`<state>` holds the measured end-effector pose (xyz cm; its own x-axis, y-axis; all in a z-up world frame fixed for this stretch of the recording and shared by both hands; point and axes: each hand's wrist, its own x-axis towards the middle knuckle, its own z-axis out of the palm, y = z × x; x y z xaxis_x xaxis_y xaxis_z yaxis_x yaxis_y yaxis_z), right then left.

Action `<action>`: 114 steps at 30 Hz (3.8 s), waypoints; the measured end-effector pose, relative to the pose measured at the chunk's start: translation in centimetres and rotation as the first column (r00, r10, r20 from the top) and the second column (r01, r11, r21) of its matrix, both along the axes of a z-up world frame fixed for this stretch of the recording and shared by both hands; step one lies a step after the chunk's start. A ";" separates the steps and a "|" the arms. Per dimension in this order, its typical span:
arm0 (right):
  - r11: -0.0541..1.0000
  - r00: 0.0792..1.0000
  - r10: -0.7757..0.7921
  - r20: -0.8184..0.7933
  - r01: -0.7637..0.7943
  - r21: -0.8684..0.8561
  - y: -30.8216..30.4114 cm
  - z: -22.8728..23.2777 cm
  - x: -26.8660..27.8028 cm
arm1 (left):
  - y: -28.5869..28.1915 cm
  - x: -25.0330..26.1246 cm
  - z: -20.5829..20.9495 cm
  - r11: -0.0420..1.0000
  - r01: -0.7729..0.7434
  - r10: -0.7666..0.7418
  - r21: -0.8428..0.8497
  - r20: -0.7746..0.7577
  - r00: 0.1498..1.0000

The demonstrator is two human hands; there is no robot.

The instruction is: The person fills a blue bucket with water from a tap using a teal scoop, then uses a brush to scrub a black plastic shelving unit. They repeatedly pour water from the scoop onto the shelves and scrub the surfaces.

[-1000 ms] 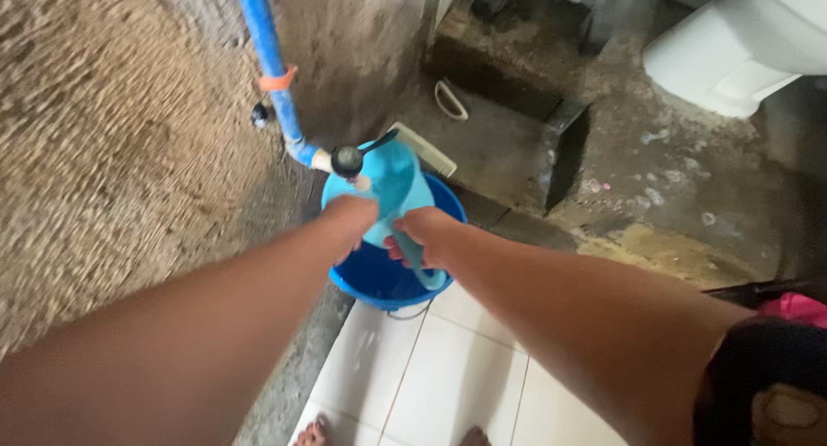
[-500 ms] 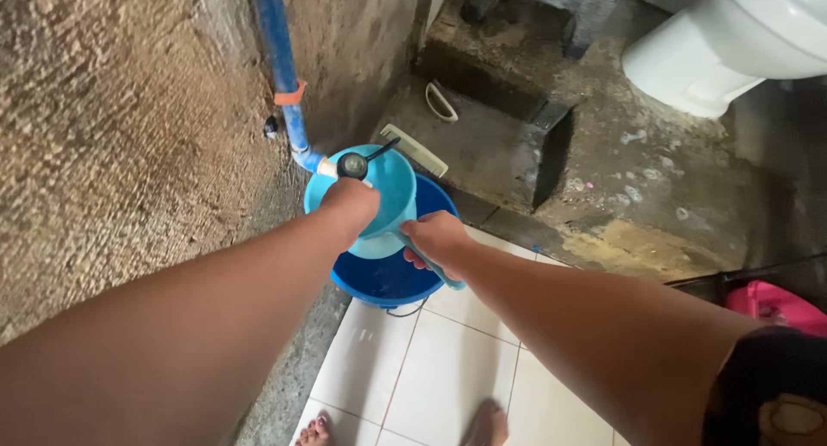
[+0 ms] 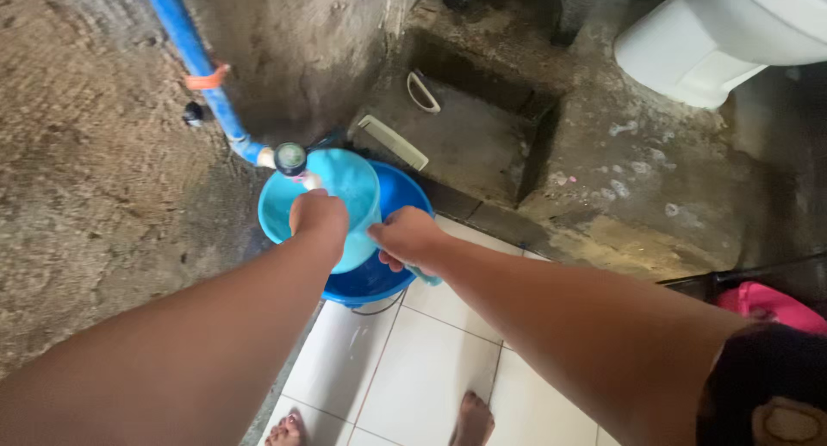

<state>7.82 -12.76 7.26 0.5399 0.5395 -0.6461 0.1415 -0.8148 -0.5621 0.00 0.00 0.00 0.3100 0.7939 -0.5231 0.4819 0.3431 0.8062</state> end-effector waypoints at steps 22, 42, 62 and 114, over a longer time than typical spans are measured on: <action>0.505 0.429 -0.310 -0.848 0.830 0.235 -24.4 19.1 39.5 | -14.3 22.5 13.5 0.994 0.098 -0.082 -0.042 0.285 0.955; 0.986 0.979 -0.149 0.138 0.157 -0.054 -7.6 6.4 13.1 | -7.2 11.9 5.8 0.965 0.141 -0.142 0.221 -0.011 0.990; 0.993 0.994 -0.095 0.062 0.099 -0.070 3.5 4.3 -2.2 | 2.3 -3.3 5.1 0.972 -0.072 0.050 -0.224 -0.102 0.994; 0.884 0.905 -0.400 0.140 0.422 -0.200 -7.3 8.8 11.4 | -2.7 3.1 8.9 0.936 -0.082 0.072 -0.343 -0.040 0.997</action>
